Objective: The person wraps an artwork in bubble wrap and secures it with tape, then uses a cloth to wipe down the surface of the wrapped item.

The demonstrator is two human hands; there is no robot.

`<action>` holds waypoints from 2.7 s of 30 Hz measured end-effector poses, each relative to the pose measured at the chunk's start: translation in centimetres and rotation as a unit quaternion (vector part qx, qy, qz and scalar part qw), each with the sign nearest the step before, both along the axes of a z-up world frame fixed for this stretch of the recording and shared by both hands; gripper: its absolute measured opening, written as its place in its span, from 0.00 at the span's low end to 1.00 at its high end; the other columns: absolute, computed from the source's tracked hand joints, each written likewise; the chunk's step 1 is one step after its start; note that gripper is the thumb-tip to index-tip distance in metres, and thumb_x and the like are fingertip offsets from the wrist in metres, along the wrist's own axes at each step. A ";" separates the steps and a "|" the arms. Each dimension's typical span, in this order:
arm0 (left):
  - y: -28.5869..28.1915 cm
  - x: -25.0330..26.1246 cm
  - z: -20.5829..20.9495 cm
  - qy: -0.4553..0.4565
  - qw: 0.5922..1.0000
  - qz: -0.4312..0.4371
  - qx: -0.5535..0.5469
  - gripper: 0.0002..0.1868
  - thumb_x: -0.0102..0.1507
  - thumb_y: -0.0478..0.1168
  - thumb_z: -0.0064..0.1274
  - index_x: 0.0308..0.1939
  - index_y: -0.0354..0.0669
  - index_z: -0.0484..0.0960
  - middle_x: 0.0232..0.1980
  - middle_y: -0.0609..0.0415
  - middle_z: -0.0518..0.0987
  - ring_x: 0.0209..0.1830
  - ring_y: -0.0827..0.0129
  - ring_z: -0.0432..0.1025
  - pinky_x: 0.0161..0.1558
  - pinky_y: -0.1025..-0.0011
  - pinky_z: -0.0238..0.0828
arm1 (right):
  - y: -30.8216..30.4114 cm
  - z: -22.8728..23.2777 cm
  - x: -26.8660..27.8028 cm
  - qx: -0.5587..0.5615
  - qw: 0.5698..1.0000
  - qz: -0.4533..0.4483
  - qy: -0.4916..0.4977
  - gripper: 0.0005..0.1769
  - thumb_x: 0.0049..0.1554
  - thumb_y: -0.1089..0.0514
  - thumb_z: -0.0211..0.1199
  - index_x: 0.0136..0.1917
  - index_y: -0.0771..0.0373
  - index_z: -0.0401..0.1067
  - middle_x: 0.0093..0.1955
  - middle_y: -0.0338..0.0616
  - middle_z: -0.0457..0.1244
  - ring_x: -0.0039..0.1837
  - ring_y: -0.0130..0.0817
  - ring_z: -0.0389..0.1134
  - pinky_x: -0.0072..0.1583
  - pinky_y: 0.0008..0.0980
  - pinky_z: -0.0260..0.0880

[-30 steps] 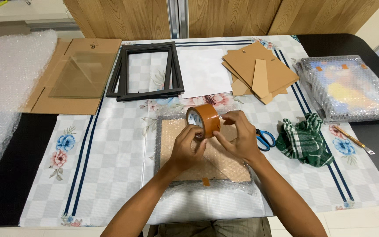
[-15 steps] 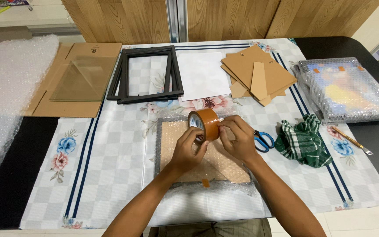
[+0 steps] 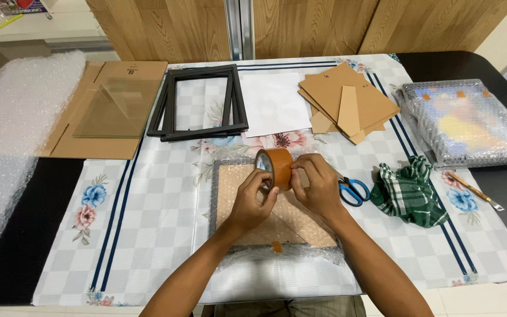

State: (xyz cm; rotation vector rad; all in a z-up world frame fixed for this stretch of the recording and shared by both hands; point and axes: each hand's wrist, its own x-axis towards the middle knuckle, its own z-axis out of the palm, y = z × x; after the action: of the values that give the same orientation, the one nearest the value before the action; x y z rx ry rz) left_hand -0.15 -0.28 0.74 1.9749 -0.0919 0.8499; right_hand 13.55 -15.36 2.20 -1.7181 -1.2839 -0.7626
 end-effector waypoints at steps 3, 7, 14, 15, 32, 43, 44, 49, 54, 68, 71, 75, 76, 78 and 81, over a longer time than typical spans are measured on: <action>0.0 -0.2 0.6 0.004 1.000 -0.016 -0.018 0.09 0.66 0.35 0.56 0.48 0.33 0.78 0.39 0.42 0.75 0.40 0.46 0.77 0.43 0.56 0.78 | -0.1 1.0 -0.6 0.025 0.999 0.031 0.018 0.01 0.60 0.65 0.61 0.45 0.62 0.73 0.47 0.50 0.65 0.53 0.56 0.72 0.53 0.47 0.74; -1.7 -0.5 1.7 0.012 0.995 -0.047 -0.088 0.11 0.68 0.36 0.52 0.51 0.31 0.80 0.41 0.43 0.76 0.42 0.55 0.76 0.45 0.56 0.79 | 0.2 1.2 -0.5 0.067 0.995 0.073 0.024 0.03 0.62 0.65 0.57 0.45 0.63 0.69 0.53 0.51 0.64 0.62 0.58 0.70 0.61 0.47 0.72; -2.9 1.3 0.9 0.039 0.970 -0.115 -0.212 0.16 0.70 0.36 0.49 0.59 0.31 0.78 0.48 0.46 0.79 0.51 0.64 0.75 0.57 0.62 0.78 | -1.1 0.4 0.2 0.090 0.989 0.082 0.086 0.06 0.68 0.62 0.50 0.48 0.63 0.65 0.54 0.50 0.62 0.65 0.58 0.69 0.63 0.47 0.70; -2.9 1.4 0.3 0.049 0.969 -0.111 -0.217 0.17 0.70 0.37 0.49 0.61 0.32 0.77 0.50 0.46 0.79 0.53 0.65 0.74 0.58 0.63 0.78 | -1.2 0.1 0.3 0.073 0.990 0.072 0.092 0.06 0.68 0.61 0.50 0.49 0.63 0.65 0.54 0.49 0.62 0.64 0.58 0.70 0.62 0.48 0.70; -0.1 6.6 2.2 -0.043 0.983 0.019 0.176 0.03 0.68 0.38 0.55 0.40 0.45 0.82 0.41 0.55 0.81 0.46 0.57 0.79 0.49 0.64 0.76 | -1.1 -0.7 0.9 0.011 0.990 0.013 0.138 0.02 0.67 0.63 0.55 0.50 0.60 0.67 0.52 0.45 0.67 0.62 0.50 0.74 0.59 0.44 0.74; -1.0 7.4 0.0 -0.157 0.958 0.087 0.224 0.08 0.74 0.36 0.45 0.41 0.40 0.77 0.37 0.52 0.74 0.40 0.54 0.75 0.43 0.64 0.75 | -0.2 -1.5 0.8 0.052 0.992 0.005 0.114 0.05 0.69 0.63 0.54 0.49 0.63 0.69 0.49 0.46 0.69 0.61 0.52 0.75 0.57 0.42 0.76; -1.1 7.6 -0.1 -0.163 0.948 0.101 0.253 0.09 0.74 0.37 0.43 0.41 0.40 0.77 0.37 0.53 0.73 0.39 0.55 0.74 0.42 0.65 0.74 | -0.2 -1.3 0.6 0.067 0.989 0.013 0.131 0.06 0.69 0.63 0.55 0.49 0.64 0.70 0.48 0.48 0.68 0.60 0.54 0.75 0.57 0.42 0.77; -1.5 7.7 -0.2 -0.149 0.933 0.121 0.305 0.09 0.74 0.35 0.42 0.41 0.39 0.76 0.36 0.52 0.71 0.39 0.53 0.73 0.40 0.63 0.73 | -0.9 0.0 0.2 0.085 0.981 0.027 0.173 0.08 0.69 0.58 0.56 0.52 0.65 0.71 0.49 0.51 0.69 0.59 0.57 0.75 0.57 0.46 0.77; -0.7 9.2 -2.1 -0.120 0.938 0.114 0.305 0.08 0.73 0.33 0.41 0.40 0.39 0.73 0.36 0.51 0.70 0.39 0.52 0.72 0.42 0.62 0.73 | -6.0 1.3 0.5 0.002 0.960 -0.063 0.274 0.17 0.68 0.60 0.54 0.68 0.69 0.64 0.62 0.68 0.67 0.63 0.70 0.70 0.60 0.64 0.74; -0.8 6.4 2.4 -0.061 0.956 0.056 0.280 0.08 0.75 0.37 0.38 0.43 0.41 0.70 0.38 0.50 0.70 0.43 0.50 0.73 0.47 0.59 0.74 | -12.9 -1.3 4.9 -0.364 0.836 -0.270 0.311 0.17 0.58 0.51 0.67 0.54 0.65 0.81 0.48 0.60 0.73 0.55 0.64 0.76 0.54 0.60 0.77; -0.2 6.6 3.0 -0.048 0.962 0.022 0.267 0.04 0.73 0.37 0.42 0.43 0.43 0.70 0.38 0.50 0.70 0.44 0.50 0.73 0.47 0.59 0.74 | -13.6 1.8 3.9 -0.255 0.890 -0.185 0.329 0.17 0.58 0.58 0.68 0.59 0.67 0.78 0.45 0.61 0.72 0.48 0.59 0.74 0.49 0.53 0.73; 0.5 7.5 2.7 -0.027 0.954 0.006 0.299 0.08 0.62 0.40 0.52 0.40 0.46 0.69 0.40 0.53 0.70 0.47 0.53 0.72 0.48 0.59 0.74 | -13.9 3.7 3.1 -0.212 0.915 -0.055 0.340 0.32 0.46 0.57 0.78 0.62 0.67 0.74 0.44 0.64 0.71 0.39 0.50 0.68 0.44 0.48 0.67; 0.5 7.7 2.7 -0.026 0.954 0.006 0.299 0.08 0.62 0.40 0.52 0.40 0.46 0.69 0.40 0.53 0.70 0.47 0.53 0.72 0.48 0.59 0.74 | -13.9 3.6 3.0 -0.212 0.914 -0.054 0.341 0.32 0.46 0.57 0.78 0.62 0.67 0.74 0.44 0.64 0.71 0.39 0.50 0.68 0.44 0.48 0.67; 0.4 8.3 2.8 -0.042 0.944 0.024 0.326 0.10 0.64 0.45 0.54 0.38 0.48 0.69 0.37 0.56 0.68 0.45 0.58 0.72 0.46 0.64 0.74 | -14.0 3.7 3.0 -0.210 0.914 -0.008 0.348 0.29 0.44 0.63 0.76 0.59 0.69 0.76 0.43 0.64 0.72 0.36 0.45 0.66 0.42 0.44 0.66; 0.7 8.4 3.2 -0.039 0.947 0.001 0.318 0.09 0.64 0.44 0.54 0.37 0.49 0.69 0.36 0.55 0.68 0.44 0.56 0.72 0.44 0.61 0.74 | -14.0 4.6 3.7 -0.189 0.907 0.036 0.375 0.28 0.45 0.66 0.73 0.61 0.71 0.77 0.43 0.61 0.72 0.36 0.39 0.63 0.41 0.40 0.66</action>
State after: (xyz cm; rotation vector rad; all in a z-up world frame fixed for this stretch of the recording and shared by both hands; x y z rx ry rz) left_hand 8.21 0.42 3.94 2.5353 -0.4601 0.9821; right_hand 17.27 -29.34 6.77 -1.9659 -0.9610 0.2293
